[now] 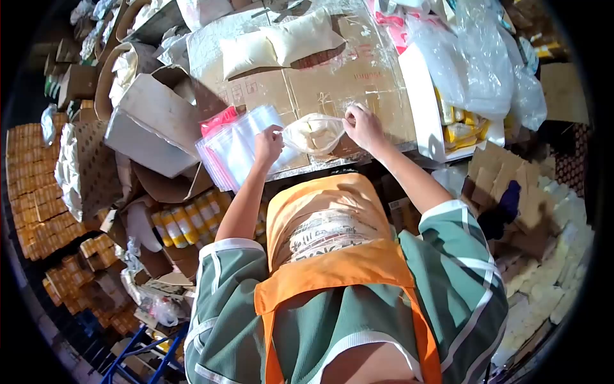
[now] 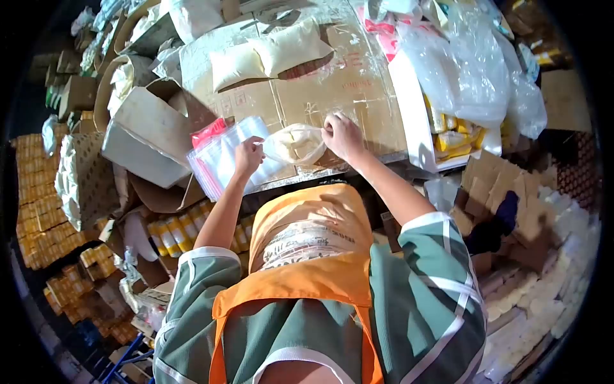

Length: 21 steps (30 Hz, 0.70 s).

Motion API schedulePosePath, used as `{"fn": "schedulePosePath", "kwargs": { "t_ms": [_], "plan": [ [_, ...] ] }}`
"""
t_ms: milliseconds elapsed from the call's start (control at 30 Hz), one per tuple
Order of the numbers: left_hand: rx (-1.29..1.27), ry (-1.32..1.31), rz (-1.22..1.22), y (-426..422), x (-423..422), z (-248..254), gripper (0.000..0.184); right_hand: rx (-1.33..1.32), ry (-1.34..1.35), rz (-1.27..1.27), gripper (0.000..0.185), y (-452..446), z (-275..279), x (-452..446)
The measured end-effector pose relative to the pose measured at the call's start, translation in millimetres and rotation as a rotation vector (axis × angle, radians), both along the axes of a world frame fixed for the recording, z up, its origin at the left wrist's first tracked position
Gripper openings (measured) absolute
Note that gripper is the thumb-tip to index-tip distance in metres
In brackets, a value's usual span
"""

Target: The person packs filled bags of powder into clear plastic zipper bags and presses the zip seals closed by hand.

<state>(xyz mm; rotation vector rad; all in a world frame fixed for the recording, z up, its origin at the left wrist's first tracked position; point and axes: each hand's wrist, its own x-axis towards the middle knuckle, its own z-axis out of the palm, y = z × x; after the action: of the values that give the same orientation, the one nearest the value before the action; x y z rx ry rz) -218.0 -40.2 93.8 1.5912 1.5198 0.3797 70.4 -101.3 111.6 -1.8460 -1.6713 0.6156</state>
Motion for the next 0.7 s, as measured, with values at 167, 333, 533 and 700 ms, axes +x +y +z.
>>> {"fn": "schedulePosePath", "kwargs": {
  "t_ms": [167, 333, 533, 700],
  "plan": [
    [0.126, -0.086, -0.079, 5, 3, -22, 0.025, -0.041, -0.129, 0.424, 0.035, 2, 21, -68],
    [0.269, -0.026, -0.243, 13, 6, -20, 0.029, -0.335, -0.287, 0.637, 0.05, 43, -75, -107],
    [0.523, 0.104, -0.621, 6, -19, 18, 0.037, -0.538, -0.33, 0.58, 0.051, 41, -8, -83],
    [0.451, 0.201, -0.847, 27, -32, 12, 0.056, 0.111, -0.502, 0.619, 0.043, 22, 50, -28]
  ]
}}
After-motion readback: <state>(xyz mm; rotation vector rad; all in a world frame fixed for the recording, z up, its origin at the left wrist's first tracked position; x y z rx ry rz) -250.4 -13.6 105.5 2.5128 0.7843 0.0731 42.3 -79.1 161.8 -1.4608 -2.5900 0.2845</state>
